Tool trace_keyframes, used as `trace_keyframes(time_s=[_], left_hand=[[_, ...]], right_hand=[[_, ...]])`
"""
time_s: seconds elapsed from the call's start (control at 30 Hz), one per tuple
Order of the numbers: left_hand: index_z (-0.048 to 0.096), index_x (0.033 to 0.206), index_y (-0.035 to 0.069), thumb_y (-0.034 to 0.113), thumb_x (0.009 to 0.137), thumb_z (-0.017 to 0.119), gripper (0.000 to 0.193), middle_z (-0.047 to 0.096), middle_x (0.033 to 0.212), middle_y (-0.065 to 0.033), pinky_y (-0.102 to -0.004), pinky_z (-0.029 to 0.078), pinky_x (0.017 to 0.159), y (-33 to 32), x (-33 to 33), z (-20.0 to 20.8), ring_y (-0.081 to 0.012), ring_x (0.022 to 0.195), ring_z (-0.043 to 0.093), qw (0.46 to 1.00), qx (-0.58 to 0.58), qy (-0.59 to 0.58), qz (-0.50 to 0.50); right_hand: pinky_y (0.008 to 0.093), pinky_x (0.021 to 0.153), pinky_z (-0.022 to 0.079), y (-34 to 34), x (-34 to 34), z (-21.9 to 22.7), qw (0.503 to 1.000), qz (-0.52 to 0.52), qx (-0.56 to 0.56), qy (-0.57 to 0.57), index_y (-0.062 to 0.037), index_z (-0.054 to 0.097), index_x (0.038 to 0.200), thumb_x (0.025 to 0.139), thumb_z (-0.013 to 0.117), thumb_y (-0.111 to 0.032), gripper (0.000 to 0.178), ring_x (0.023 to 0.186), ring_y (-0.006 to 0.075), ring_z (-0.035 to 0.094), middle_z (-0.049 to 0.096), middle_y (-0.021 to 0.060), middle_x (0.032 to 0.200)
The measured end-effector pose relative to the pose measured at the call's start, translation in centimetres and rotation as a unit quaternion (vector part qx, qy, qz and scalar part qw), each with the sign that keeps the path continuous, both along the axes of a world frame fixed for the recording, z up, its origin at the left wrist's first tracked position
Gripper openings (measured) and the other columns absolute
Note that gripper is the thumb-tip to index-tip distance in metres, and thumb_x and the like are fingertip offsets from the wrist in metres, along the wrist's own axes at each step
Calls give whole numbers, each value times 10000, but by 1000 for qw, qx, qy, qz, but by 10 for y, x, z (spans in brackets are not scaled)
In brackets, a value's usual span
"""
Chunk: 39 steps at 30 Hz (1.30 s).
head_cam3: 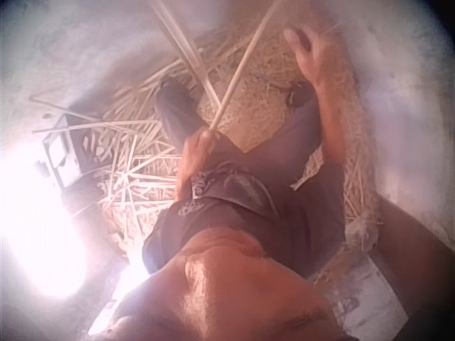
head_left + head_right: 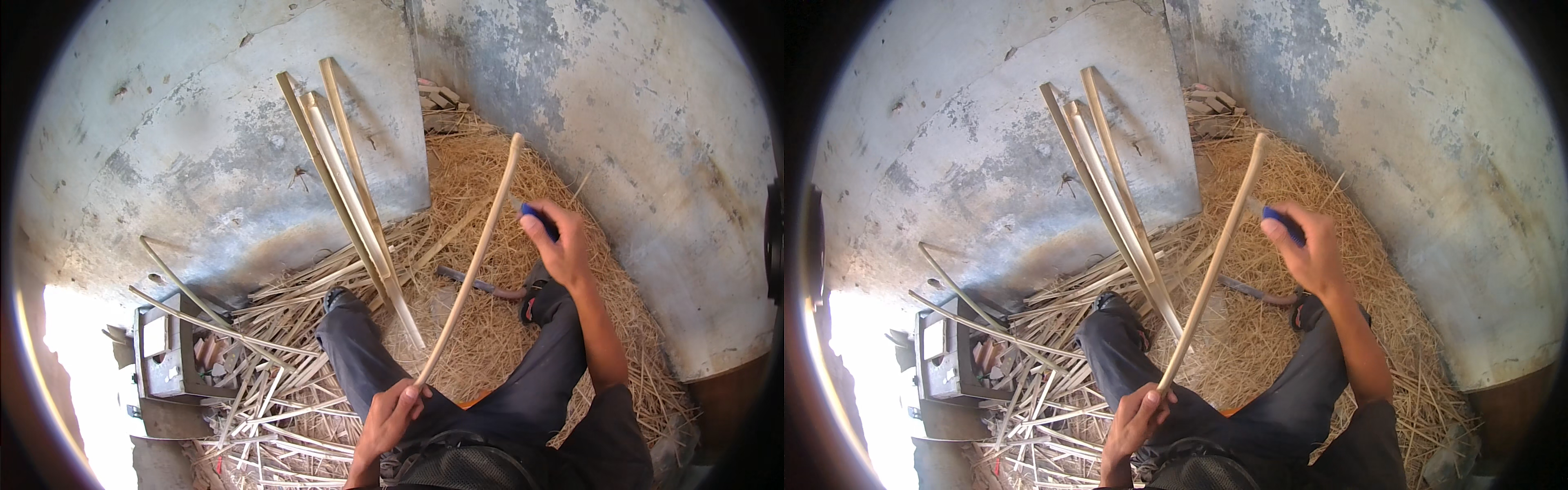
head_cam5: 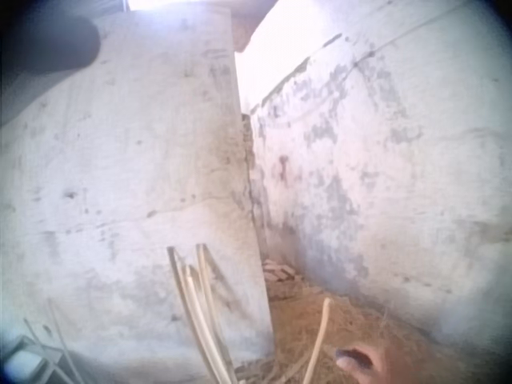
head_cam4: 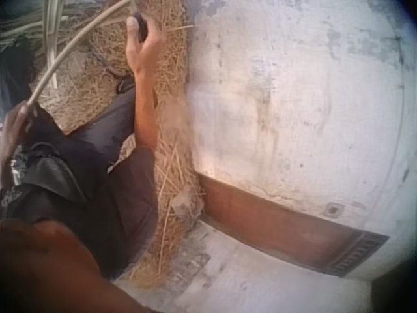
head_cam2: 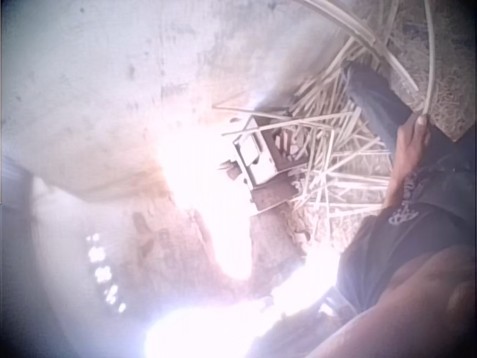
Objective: The person sits on a straw-covered floor and uses a utility knife to shave thin strips of bamboo. They hold the bamboo in their left hand and carefully scrape the surface with the knife in their right hand, removing thin layers of wood.
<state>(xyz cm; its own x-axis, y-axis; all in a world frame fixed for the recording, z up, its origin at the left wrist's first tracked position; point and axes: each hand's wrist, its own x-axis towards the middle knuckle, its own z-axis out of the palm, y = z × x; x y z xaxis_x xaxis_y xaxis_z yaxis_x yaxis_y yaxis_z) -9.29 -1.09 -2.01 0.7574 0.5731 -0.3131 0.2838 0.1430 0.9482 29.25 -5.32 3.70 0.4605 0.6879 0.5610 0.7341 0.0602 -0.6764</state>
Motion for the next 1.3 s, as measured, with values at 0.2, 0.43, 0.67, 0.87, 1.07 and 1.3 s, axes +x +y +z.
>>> trace_keyframes(time_s=[0.2,0.43,0.67,0.87,1.07,1.3], left_hand=[[634,1107,-50,521,1177,338,647,483,698,10,-228,383,480,16,12,-5,-79,518,450,989,-140,-43,0],[621,1063,-49,598,1147,362,703,507,669,-3,-242,377,428,28,16,-19,-88,468,452,969,-225,-92,-36],[625,1028,-52,681,1093,417,765,507,629,-17,-248,386,406,29,17,-29,-107,441,461,948,-293,-106,-64],[632,1114,-89,665,1100,419,784,564,662,-49,-273,454,442,29,21,-32,-139,468,533,953,-267,-100,-103],[636,1236,-95,519,1148,451,648,670,761,-86,-296,554,623,22,38,-31,-165,652,670,974,-153,-139,-88],[645,1118,-22,374,1140,563,406,603,747,-15,-263,485,649,11,51,-22,-92,702,605,997,18,-62,-31]], right_hand=[[285,649,472,-8,-41,-10,988,112,-45,96,-8,691,1149,1013,755,-351,375,706,101,607,693,61,825],[254,629,399,-12,-51,-14,974,144,-11,176,-34,670,1151,1022,755,-316,322,665,64,478,600,-21,781],[229,699,457,-5,-58,-27,934,197,-23,297,-10,676,1313,1021,771,-252,391,739,50,556,690,-6,893],[260,825,547,2,-62,-14,900,210,-12,382,6,721,1289,1028,772,-269,382,886,73,662,713,-1,948],[230,728,489,2,-60,-17,914,174,-10,367,0,757,1197,1019,784,-270,324,815,38,605,702,-24,910],[208,651,394,1,-59,-29,925,126,3,358,-27,745,1071,1008,790,-256,242,746,8,508,624,-71,849]])
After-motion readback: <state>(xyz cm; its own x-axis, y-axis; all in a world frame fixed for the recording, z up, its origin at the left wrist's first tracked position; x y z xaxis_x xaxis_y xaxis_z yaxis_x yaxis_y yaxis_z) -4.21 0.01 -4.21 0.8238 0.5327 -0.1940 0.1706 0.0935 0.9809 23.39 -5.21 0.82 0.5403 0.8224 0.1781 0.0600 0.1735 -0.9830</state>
